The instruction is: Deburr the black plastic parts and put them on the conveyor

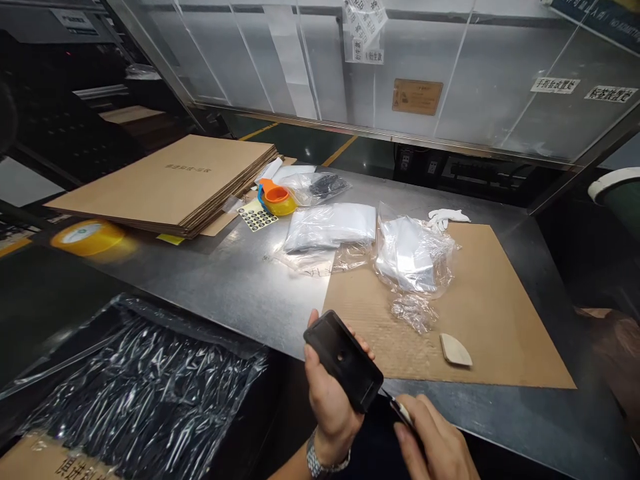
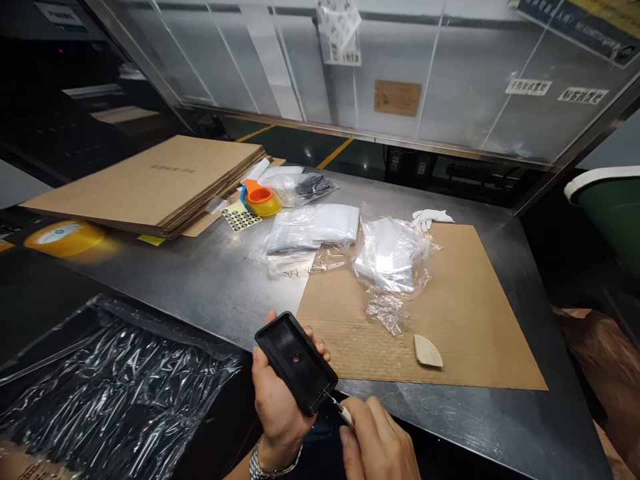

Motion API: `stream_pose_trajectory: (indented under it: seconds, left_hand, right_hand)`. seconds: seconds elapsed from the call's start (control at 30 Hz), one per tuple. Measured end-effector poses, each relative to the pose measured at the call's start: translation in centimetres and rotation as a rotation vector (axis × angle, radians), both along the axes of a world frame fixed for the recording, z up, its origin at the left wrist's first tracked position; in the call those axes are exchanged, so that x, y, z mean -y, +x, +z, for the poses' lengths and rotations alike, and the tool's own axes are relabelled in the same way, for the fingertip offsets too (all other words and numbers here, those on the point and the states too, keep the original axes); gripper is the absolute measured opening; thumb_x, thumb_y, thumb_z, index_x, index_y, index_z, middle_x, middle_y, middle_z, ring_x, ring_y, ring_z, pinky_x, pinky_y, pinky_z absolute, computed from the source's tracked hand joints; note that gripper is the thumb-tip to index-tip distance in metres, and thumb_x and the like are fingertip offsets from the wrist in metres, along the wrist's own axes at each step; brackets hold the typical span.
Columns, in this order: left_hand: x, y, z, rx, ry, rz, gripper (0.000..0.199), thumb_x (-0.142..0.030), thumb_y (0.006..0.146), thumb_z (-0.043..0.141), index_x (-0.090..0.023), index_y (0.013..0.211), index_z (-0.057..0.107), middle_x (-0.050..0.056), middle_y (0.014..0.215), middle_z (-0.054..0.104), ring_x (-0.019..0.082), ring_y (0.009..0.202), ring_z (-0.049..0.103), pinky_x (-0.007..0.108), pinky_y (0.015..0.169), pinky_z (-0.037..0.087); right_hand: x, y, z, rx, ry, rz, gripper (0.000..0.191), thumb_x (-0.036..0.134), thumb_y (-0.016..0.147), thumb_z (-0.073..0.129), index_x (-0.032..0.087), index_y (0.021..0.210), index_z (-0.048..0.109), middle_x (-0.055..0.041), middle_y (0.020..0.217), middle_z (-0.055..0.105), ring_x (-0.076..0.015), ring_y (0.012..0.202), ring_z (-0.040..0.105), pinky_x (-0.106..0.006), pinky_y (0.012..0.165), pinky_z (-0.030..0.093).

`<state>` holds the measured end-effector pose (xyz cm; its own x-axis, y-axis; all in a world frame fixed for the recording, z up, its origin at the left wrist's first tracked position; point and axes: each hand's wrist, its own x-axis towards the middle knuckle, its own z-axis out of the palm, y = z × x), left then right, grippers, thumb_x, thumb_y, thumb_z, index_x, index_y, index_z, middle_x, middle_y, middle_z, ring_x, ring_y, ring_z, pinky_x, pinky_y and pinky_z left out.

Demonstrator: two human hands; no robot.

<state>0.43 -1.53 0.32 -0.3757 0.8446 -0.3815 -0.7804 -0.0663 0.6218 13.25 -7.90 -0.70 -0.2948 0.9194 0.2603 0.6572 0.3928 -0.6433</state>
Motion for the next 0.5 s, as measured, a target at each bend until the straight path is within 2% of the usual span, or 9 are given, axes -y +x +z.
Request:
stream_pose_trajectory:
  seconds: [0.07, 0.13, 0.23, 0.3, 0.37, 0.43, 0.5]
  left_hand:
    - [0.2, 0.4, -0.1, 0.018, -0.037, -0.034, 0.049, -0.049, 0.086, 0.040, -0.035, 0.132, 0.038, 0.001, 0.075, 0.060, 0.014, 0.057, 0.058, 0.028, 0.053, 0.051]
    - [0.3, 0.6, -0.2, 0.033, -0.095, -0.065, 0.049, -0.050, 0.085, 0.042, -0.035, 0.132, 0.038, 0.000, 0.075, 0.061, 0.014, 0.055, 0.058, 0.027, 0.052, 0.050]
    - [0.3, 0.8, -0.5, 0.062, -0.180, -0.108, 0.050, -0.051, 0.082, 0.047, -0.025, 0.124, 0.047, 0.001, 0.071, 0.061, 0.014, 0.052, 0.059, 0.025, 0.049, 0.049]
    - [0.2, 0.8, -1.0, 0.069, -0.238, -0.134, 0.047, -0.053, 0.080, 0.049, -0.017, 0.109, 0.057, 0.002, 0.067, 0.062, 0.015, 0.050, 0.059, 0.025, 0.048, 0.049]
    - [0.0, 0.8, -1.5, 0.067, -0.298, -0.169, 0.046, -0.056, 0.078, 0.049, -0.014, 0.091, 0.061, 0.003, 0.062, 0.062, 0.015, 0.048, 0.059, 0.025, 0.045, 0.048]
    - [-0.3, 0.6, -2.0, 0.086, -0.320, -0.188, 0.046, -0.057, 0.078, 0.048, -0.013, 0.081, 0.061, 0.004, 0.059, 0.062, 0.015, 0.047, 0.059, 0.024, 0.044, 0.047]
    - [-0.6, 0.4, -2.2, 0.135, -0.294, -0.190, 0.045, -0.056, 0.079, 0.049, -0.013, 0.081, 0.061, 0.003, 0.059, 0.062, 0.015, 0.048, 0.059, 0.025, 0.045, 0.048]
  right_hand:
    - [-0.6, -0.5, 0.1, -0.118, -0.058, 0.050, 0.015, 0.018, 0.088, 0.046, 0.018, 0.101, 0.055, -0.0016, 0.071, 0.061, -0.0123, 0.058, 0.060, -0.020, 0.055, 0.049]
    - [-1.1, -1.0, -0.1, -0.184, -0.023, 0.098, 0.017, 0.016, 0.086, 0.050, 0.016, 0.102, 0.056, -0.0016, 0.071, 0.062, -0.0115, 0.058, 0.060, -0.020, 0.054, 0.048]
    - [-1.6, -2.1, -0.8, -0.154, 0.255, 0.078, 0.017, 0.016, 0.089, 0.045, 0.012, 0.095, 0.061, -0.0019, 0.059, 0.058, -0.0118, 0.049, 0.053, -0.023, 0.045, 0.039]
    - [-1.8, -3.0, -1.3, -0.052, 0.507, 0.016, 0.020, 0.013, 0.088, 0.043, 0.010, 0.086, 0.062, -0.0014, 0.050, 0.053, -0.0122, 0.043, 0.046, -0.026, 0.041, 0.030]
    - [-1.9, -3.8, -1.7, 0.047, 0.681, -0.026, 0.017, 0.008, 0.085, 0.046, 0.009, 0.080, 0.062, -0.0008, 0.045, 0.051, -0.0122, 0.040, 0.042, -0.027, 0.041, 0.025]
    - [-1.8, -4.2, -2.0, 0.081, 0.746, -0.027, 0.015, 0.006, 0.083, 0.050, 0.010, 0.073, 0.061, 0.0013, 0.041, 0.047, -0.0113, 0.038, 0.039, -0.028, 0.040, 0.023]
    - [-1.6, -4.0, -2.4, 0.036, 0.713, -0.018, 0.020, 0.009, 0.086, 0.047, 0.014, 0.069, 0.057, 0.0027, 0.041, 0.045, -0.0102, 0.038, 0.037, -0.027, 0.040, 0.023]
